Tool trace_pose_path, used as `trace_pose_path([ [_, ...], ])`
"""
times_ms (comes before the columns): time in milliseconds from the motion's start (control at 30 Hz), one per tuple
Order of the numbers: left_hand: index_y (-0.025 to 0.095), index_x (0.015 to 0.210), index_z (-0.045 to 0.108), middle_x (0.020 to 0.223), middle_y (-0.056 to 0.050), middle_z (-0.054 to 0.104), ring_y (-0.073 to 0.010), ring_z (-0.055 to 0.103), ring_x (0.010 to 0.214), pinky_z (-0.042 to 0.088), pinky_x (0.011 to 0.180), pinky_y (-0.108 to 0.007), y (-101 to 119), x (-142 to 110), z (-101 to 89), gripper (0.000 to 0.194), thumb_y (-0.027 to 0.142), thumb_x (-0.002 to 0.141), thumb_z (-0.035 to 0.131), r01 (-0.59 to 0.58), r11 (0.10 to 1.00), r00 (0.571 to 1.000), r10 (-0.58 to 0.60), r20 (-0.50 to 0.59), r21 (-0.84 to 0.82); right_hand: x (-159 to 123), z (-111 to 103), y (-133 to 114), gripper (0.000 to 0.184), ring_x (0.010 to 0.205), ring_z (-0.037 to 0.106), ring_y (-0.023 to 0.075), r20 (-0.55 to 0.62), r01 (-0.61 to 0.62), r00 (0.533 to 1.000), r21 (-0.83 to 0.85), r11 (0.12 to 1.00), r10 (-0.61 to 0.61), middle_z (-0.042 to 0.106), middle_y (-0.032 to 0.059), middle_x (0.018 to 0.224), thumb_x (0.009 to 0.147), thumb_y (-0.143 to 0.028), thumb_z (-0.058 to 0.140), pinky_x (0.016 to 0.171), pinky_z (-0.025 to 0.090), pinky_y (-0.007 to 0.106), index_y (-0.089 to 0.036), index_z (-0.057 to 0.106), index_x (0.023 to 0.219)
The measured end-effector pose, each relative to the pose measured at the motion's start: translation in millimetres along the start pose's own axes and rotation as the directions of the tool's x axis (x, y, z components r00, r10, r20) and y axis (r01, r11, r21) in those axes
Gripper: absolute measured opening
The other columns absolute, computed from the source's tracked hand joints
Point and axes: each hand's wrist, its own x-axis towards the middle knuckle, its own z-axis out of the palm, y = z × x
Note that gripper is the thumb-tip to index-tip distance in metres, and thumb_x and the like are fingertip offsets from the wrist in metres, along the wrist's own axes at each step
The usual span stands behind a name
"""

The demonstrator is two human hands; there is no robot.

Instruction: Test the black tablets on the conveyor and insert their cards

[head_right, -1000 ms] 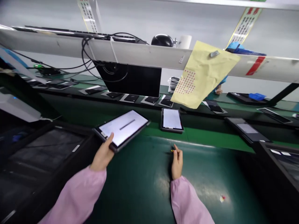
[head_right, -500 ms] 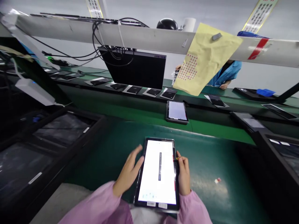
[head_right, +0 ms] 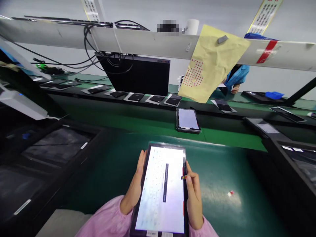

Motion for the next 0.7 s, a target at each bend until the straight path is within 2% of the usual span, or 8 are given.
trace_pose_path([
  [100,0.033,0.154,0.014,0.162,-0.005,0.021,-0.0296,0.025,0.148,0.028,0.120,-0.049,20.8,16.4,4.3,0.060,0.052,0.099,0.029,-0.177,0.979,0.983,0.170,-0.075,-0.105,9.4,6.6,-21.2,0.026,0.128,0.053,0.0283,0.000,0.159,0.987,0.113,0.981,-0.161,0.048,0.0035,0.150,0.089,-0.047,0.060,0.092,0.046,0.044,-0.024,0.051,0.083],
  [167,0.030,0.150,0.023,0.153,-0.011,0.032,-0.0312,0.043,0.135,0.047,0.104,-0.046,35.1,29.1,1.2,0.062,0.056,0.095,0.038,-0.355,0.929,0.933,0.345,-0.101,-0.103,15.7,8.0,-29.8,0.022,0.117,0.061,0.0266,0.005,0.268,0.962,0.173,0.948,-0.273,0.051,0.0050,0.147,0.090,-0.044,0.060,0.087,0.047,0.043,-0.024,0.052,0.084],
  [267,0.029,0.137,0.037,0.126,-0.009,0.048,-0.0220,0.058,0.104,0.053,0.076,-0.033,66.6,48.4,-11.4,0.053,0.056,0.092,0.047,-0.621,0.784,0.783,0.621,-0.030,0.013,18.4,6.7,-29.6,0.016,0.110,0.065,0.0232,0.023,0.371,0.924,0.195,0.908,-0.383,0.055,0.0043,0.143,0.092,-0.038,0.058,0.085,0.047,0.040,-0.024,0.055,0.084],
  [333,0.026,0.125,0.048,0.108,-0.005,0.053,-0.0177,0.057,0.091,0.050,0.072,-0.029,97.1,60.4,-19.4,0.043,0.053,0.091,0.052,-0.729,0.677,0.684,0.709,0.171,0.106,14.9,5.0,-22.6,0.013,0.119,0.061,0.0237,0.022,0.428,0.898,0.184,0.885,-0.439,0.057,0.0041,0.142,0.094,-0.034,0.055,0.091,0.046,0.042,-0.024,0.056,0.086],
  [433,0.020,0.108,0.057,0.094,-0.004,0.059,-0.0150,0.057,0.084,0.048,0.075,-0.027,147.8,76.0,-21.2,0.028,0.043,0.091,0.055,-0.751,0.613,0.631,0.557,0.539,0.245,7.4,1.5,-7.4,0.011,0.127,0.056,0.0264,-0.044,0.557,0.830,0.111,0.823,-0.556,0.057,0.0043,0.141,0.095,-0.032,0.053,0.101,0.043,0.050,-0.024,0.055,0.086],
  [500,0.017,0.103,0.060,0.091,-0.004,0.061,-0.0129,0.058,0.079,0.047,0.073,-0.025,174.5,84.8,-15.1,0.022,0.035,0.093,0.051,-0.740,0.588,0.614,0.391,0.685,0.327,4.7,-1.3,2.9,0.010,0.127,0.056,0.0279,-0.069,0.665,0.745,-0.008,0.747,-0.663,0.056,0.0031,0.142,0.094,-0.029,0.053,0.103,0.042,0.056,-0.024,0.055,0.085],
  [600,0.015,0.106,0.063,0.095,-0.005,0.066,-0.0120,0.059,0.079,0.046,0.073,-0.023,194.6,95.6,-3.1,0.024,0.027,0.094,0.046,-0.762,0.542,0.556,0.266,0.788,0.354,5.3,-2.4,12.2,0.010,0.133,0.050,0.0281,0.039,0.773,0.610,-0.245,0.584,-0.791,0.051,0.0008,0.147,0.092,-0.018,0.050,0.107,0.039,0.058,-0.025,0.056,0.089],
  [700,0.015,0.108,0.064,0.099,-0.005,0.069,-0.0117,0.061,0.080,0.046,0.074,-0.022,197.1,103.4,3.6,0.026,0.021,0.093,0.044,-0.784,0.519,0.516,0.238,0.823,0.341,4.5,5.5,9.7,0.019,0.143,0.037,0.0277,0.146,0.789,0.542,-0.429,0.441,-0.828,0.042,0.0014,0.153,0.089,-0.008,0.047,0.109,0.034,0.058,-0.025,0.053,0.095],
])
